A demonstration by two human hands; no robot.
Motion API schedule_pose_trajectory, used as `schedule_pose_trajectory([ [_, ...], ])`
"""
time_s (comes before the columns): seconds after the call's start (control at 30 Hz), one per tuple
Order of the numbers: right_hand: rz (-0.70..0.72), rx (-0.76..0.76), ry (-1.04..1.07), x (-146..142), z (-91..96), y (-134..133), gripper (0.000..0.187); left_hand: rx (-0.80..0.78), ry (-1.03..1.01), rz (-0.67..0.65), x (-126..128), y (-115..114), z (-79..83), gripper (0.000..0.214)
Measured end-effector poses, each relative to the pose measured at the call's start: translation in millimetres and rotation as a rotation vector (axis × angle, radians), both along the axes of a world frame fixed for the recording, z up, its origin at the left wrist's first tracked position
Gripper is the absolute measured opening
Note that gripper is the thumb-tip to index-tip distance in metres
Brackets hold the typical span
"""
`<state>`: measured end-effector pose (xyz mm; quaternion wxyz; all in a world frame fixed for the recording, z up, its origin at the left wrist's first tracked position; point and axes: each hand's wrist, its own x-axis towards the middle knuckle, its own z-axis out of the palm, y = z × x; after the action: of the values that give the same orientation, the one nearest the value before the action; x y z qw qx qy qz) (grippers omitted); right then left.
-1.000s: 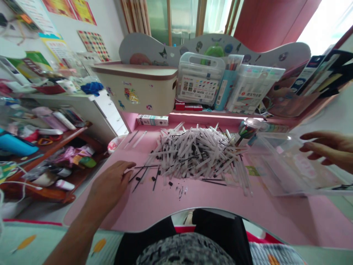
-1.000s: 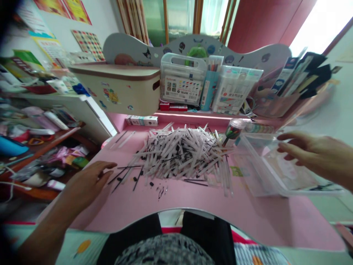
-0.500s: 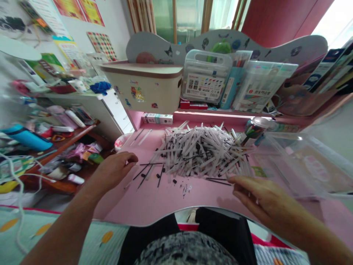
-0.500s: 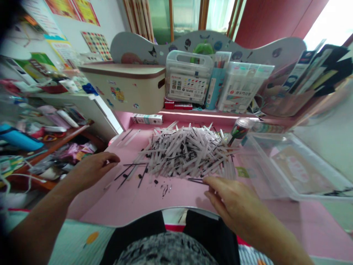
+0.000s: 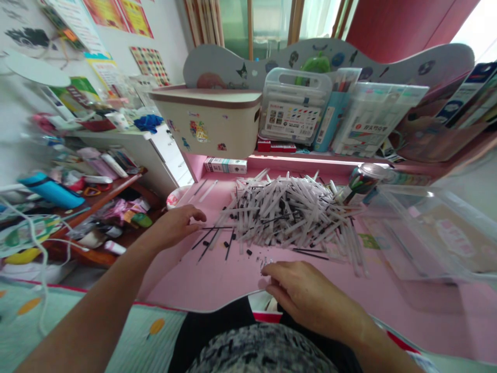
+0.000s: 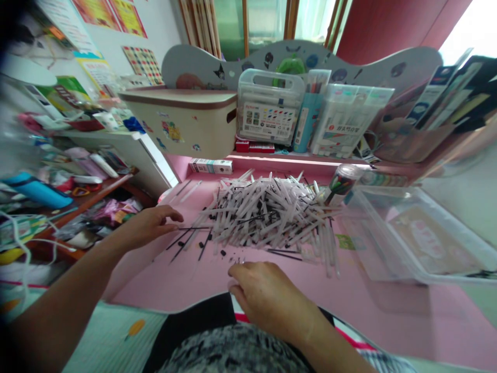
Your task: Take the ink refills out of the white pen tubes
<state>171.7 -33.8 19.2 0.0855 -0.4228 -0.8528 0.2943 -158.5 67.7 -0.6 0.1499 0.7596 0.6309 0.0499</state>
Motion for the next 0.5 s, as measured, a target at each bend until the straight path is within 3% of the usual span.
schedule_pose_trajectory([
  [0.33, 0.017, -0.038, 0.068, -9, -4.9, 2, 0.020, 0.005, 0.074, -0.071, 4, 4, -9.5, 0.027],
  [0.5, 0.008, -0.062, 0.174, -8, -11.1, 6, 0.018, 0.116, 0.040, -0.089, 1, -11, 2.7, 0.026],
])
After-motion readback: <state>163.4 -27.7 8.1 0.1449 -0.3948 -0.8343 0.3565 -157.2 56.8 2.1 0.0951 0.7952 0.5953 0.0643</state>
